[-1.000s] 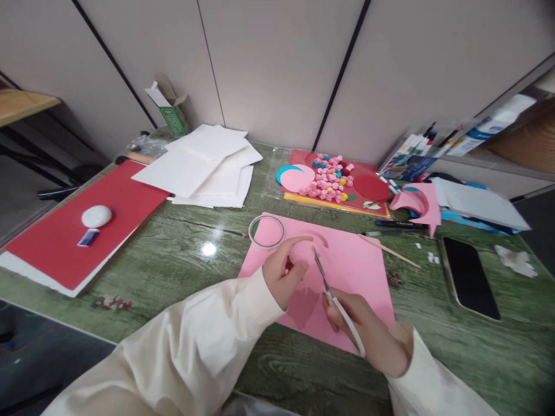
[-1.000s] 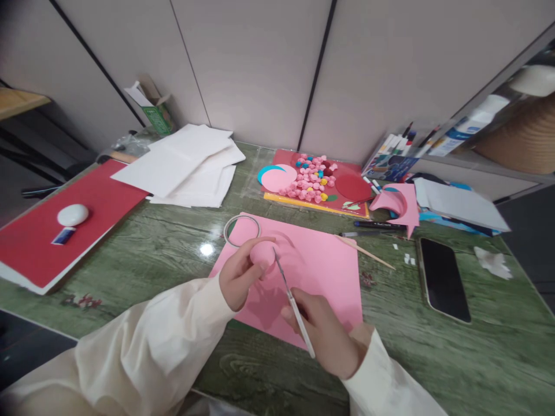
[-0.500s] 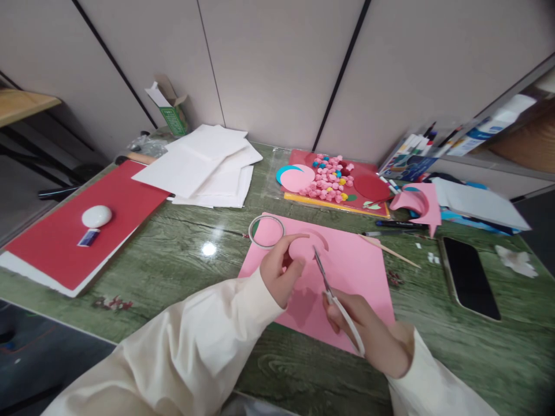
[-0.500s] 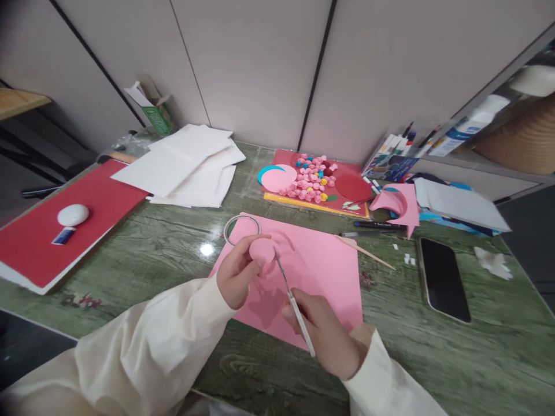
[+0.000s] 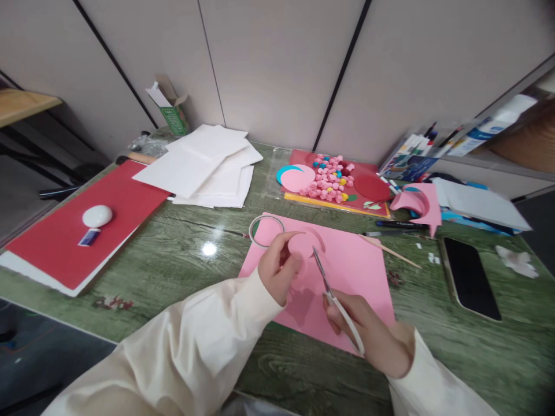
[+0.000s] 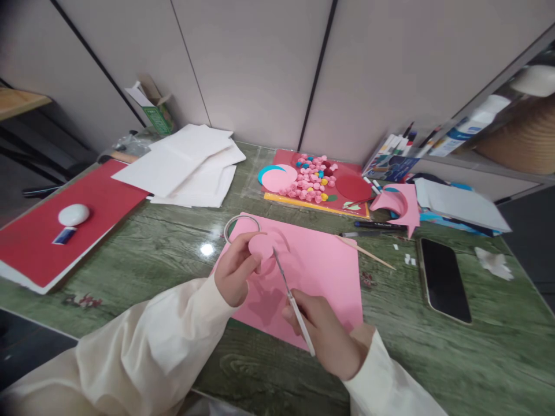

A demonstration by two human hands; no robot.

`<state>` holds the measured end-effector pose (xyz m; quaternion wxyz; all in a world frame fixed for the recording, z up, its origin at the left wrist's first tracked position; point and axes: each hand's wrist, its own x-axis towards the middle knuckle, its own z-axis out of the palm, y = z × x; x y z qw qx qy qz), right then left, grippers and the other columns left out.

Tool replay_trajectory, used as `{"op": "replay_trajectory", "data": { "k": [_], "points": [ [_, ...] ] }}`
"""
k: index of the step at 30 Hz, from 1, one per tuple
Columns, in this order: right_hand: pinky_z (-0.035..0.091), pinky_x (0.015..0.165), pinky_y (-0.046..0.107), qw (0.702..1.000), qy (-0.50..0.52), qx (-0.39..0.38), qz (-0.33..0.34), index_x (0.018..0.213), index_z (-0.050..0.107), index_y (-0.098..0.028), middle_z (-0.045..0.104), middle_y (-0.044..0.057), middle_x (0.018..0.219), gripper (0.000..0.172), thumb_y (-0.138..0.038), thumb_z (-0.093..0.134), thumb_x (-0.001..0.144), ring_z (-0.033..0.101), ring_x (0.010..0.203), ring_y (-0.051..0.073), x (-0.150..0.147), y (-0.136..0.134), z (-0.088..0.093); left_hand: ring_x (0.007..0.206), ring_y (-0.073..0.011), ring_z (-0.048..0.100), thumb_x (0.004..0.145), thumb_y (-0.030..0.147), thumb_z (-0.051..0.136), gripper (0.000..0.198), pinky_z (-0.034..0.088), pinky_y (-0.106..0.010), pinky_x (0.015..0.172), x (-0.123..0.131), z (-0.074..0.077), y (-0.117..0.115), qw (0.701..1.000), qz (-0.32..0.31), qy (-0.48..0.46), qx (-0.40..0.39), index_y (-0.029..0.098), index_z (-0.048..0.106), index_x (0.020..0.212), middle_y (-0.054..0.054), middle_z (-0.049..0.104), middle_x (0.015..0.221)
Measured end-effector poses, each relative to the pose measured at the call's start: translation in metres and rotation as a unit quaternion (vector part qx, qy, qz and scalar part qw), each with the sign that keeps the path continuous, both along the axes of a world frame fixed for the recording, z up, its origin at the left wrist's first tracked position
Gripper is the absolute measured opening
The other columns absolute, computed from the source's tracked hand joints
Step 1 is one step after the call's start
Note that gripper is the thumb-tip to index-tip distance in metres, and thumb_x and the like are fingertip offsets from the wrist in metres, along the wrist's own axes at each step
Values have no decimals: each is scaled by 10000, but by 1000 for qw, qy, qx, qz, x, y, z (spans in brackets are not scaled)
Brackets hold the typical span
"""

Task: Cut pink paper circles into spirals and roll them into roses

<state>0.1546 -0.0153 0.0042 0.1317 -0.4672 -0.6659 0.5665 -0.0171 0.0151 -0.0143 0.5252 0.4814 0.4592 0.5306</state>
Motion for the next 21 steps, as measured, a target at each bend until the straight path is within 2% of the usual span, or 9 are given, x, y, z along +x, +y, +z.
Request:
{"op": "replay_trajectory", "data": {
  "k": [3,6,13,21],
  "points": [
    [277,507,242,1000,-10,-7,-1,595,372,-185,373,-38,539,427,-537,312,829,338,516,103,-2,0,1,509,-68,389,777,246,477,338,359,-197,475,1,-1,0,1000,6,21,-14,202,443,1110,10,475,725],
    [273,511,244,1000,-15,-2,1,613,374,-184,382,-38,545,423,-547,318,822,329,521,101,0,0,-1,551,-86,426,775,241,479,338,372,-208,513,2,-1,0,999,9,50,5,195,448,1108,-4,501,744],
    [242,501,244,1000,-22,15,2,627,357,-185,352,-43,565,438,-585,318,800,294,536,101,1,0,-2,651,-111,486,774,214,472,320,396,-218,571,0,4,-2,995,-35,91,12,191,467,1093,-33,544,859],
    [262,511,246,999,-34,4,2,627,363,-183,363,-40,558,433,-565,294,819,313,531,103,0,-1,1,908,-165,519,771,176,466,305,420,-258,752,0,4,-1,995,-20,89,37,188,465,1076,-54,538,1039]
  ]
}}
